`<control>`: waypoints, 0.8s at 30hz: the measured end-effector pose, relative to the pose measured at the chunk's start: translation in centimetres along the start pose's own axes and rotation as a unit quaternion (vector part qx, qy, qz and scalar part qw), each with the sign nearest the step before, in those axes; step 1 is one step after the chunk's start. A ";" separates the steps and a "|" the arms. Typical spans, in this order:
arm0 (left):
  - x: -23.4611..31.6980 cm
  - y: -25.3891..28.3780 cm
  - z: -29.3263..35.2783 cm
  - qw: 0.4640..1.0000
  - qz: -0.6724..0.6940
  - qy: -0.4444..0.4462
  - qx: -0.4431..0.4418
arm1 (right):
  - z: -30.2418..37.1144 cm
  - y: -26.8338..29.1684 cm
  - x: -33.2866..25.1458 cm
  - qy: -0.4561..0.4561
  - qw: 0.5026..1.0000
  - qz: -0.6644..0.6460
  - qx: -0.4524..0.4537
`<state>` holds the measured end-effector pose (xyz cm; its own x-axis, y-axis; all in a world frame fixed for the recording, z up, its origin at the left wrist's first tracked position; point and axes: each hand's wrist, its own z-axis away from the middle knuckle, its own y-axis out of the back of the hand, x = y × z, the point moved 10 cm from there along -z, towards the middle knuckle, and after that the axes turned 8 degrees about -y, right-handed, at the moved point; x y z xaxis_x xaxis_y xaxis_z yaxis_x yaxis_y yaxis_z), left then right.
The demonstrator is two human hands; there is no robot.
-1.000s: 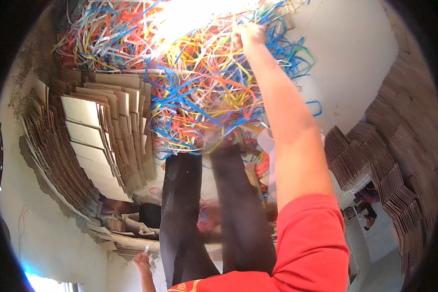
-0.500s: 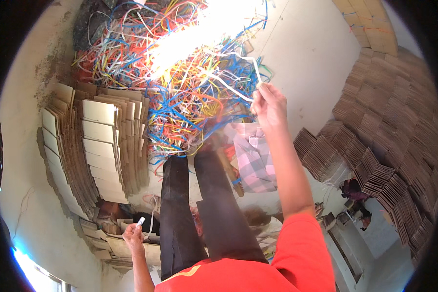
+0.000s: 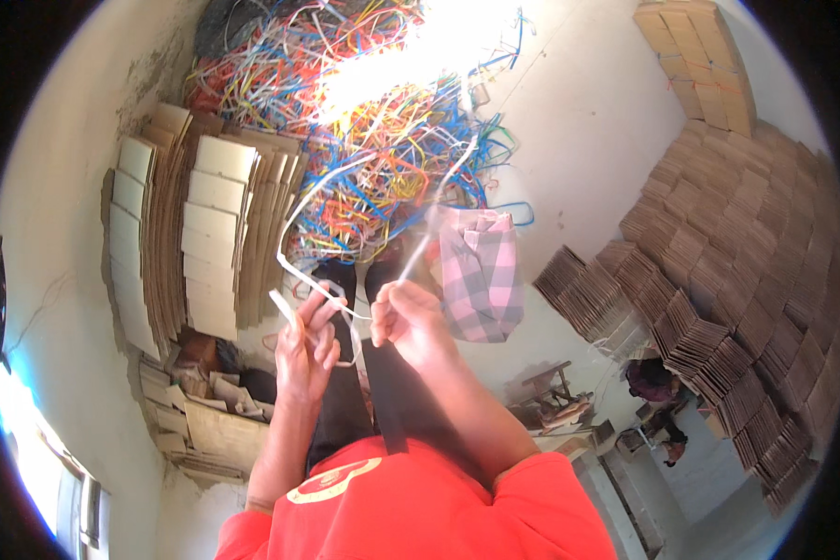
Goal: The person gathers flat cardboard pieces into a stack, aligns them, and secures the bundle with a white plastic tie. The person then places the tied bundle aside and repeats the process with another stack of cardboard.
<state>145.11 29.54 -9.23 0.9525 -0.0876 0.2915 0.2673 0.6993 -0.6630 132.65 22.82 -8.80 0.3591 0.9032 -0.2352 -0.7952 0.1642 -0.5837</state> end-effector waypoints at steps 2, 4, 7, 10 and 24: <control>1.1 0.8 -0.4 0.999 0.033 -0.035 0.019 | 0.2 2.1 2.2 -0.036 0.997 0.034 0.067; 3.5 3.4 -0.9 0.993 0.046 -0.090 0.057 | 0.2 4.2 2.7 -0.041 0.994 0.050 0.092; 7.7 9.6 -0.8 0.980 0.031 -0.152 0.127 | 0.1 8.1 3.2 -0.056 0.994 -0.017 0.091; 10.2 16.8 0.0 0.960 -0.020 -0.186 0.207 | 0.3 11.7 1.4 -0.032 0.992 -0.066 0.101; 16.4 36.0 10.6 0.868 -0.010 -0.296 0.398 | -0.6 19.9 -11.2 0.072 0.955 0.094 0.274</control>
<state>168.75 60.83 -20.98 0.6445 0.1092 0.7567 -0.1263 0.9914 -0.0355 113.11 15.71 -18.23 0.2177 0.8796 -0.4230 -0.9740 0.2234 -0.0368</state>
